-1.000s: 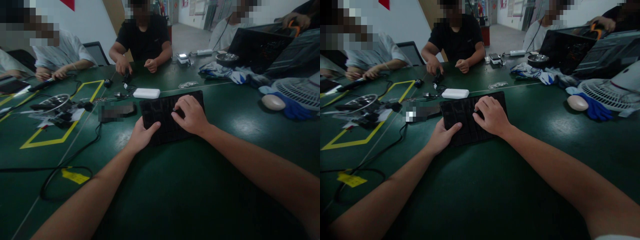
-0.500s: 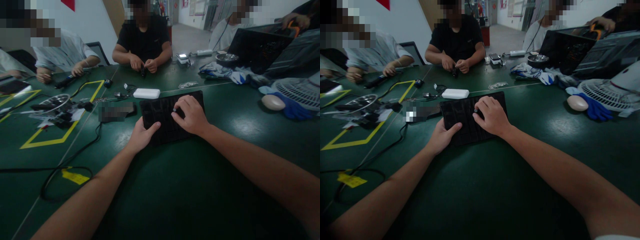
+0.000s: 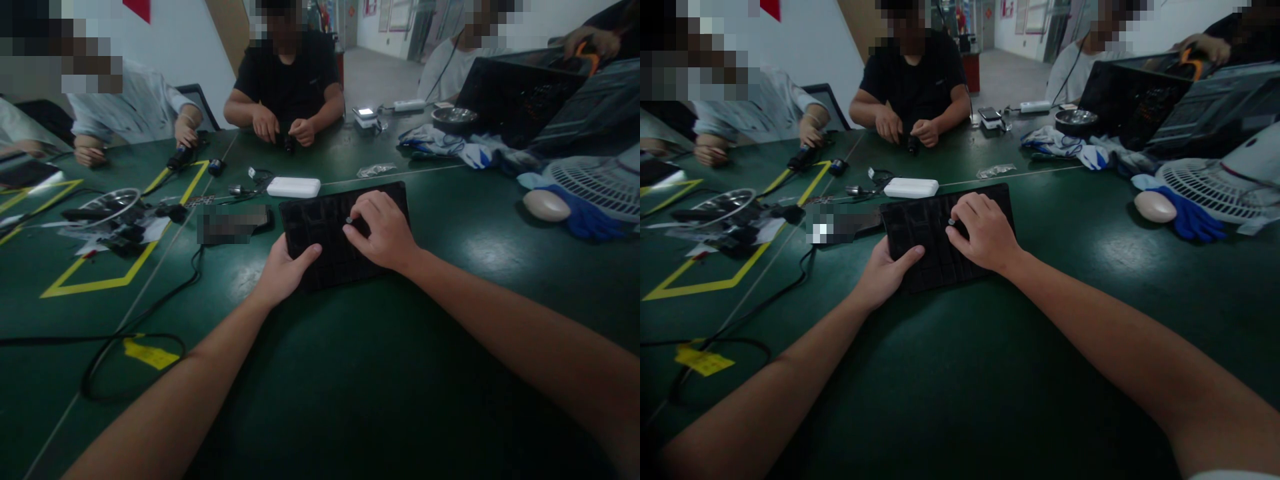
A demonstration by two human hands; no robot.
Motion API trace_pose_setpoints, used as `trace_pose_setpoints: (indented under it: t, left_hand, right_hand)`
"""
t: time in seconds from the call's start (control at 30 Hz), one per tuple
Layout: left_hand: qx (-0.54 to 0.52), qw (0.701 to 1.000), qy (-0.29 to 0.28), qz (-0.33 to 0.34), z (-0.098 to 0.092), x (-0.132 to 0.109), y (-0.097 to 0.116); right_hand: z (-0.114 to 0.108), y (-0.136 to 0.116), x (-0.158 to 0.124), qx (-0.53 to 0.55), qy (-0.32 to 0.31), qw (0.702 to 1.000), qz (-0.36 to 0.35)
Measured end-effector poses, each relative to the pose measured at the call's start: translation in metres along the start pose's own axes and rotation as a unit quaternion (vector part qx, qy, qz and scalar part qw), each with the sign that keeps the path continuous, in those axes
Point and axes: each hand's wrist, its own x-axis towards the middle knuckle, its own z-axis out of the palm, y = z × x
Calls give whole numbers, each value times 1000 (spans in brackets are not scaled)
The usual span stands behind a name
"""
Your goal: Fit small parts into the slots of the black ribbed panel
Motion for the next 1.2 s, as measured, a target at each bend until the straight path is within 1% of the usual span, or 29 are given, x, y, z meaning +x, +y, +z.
trace_pose_setpoints:
  t: [0.2, 0.47, 0.77, 0.97, 1.2]
  left_hand:
    - [7, 1000, -3, 0, 1, 0, 1]
    - [9, 1000, 5, 4, 0, 1, 0]
    - [2, 1000, 0, 5, 0, -1, 0]
    - [7, 1000, 2, 0, 0, 0, 0]
    - [3, 1000, -2, -1, 1, 1, 2]
  right_hand:
    - [0, 0, 0, 14, -3, 1000, 13]
    - [-1, -1, 1, 10, 4, 1000, 3]
    - [-1, -1, 1, 2, 10, 1000, -9]
    - [-1, -1, 0, 7, -2, 1000, 2]
    - [-1, 0, 0, -3, 3, 1000, -5]
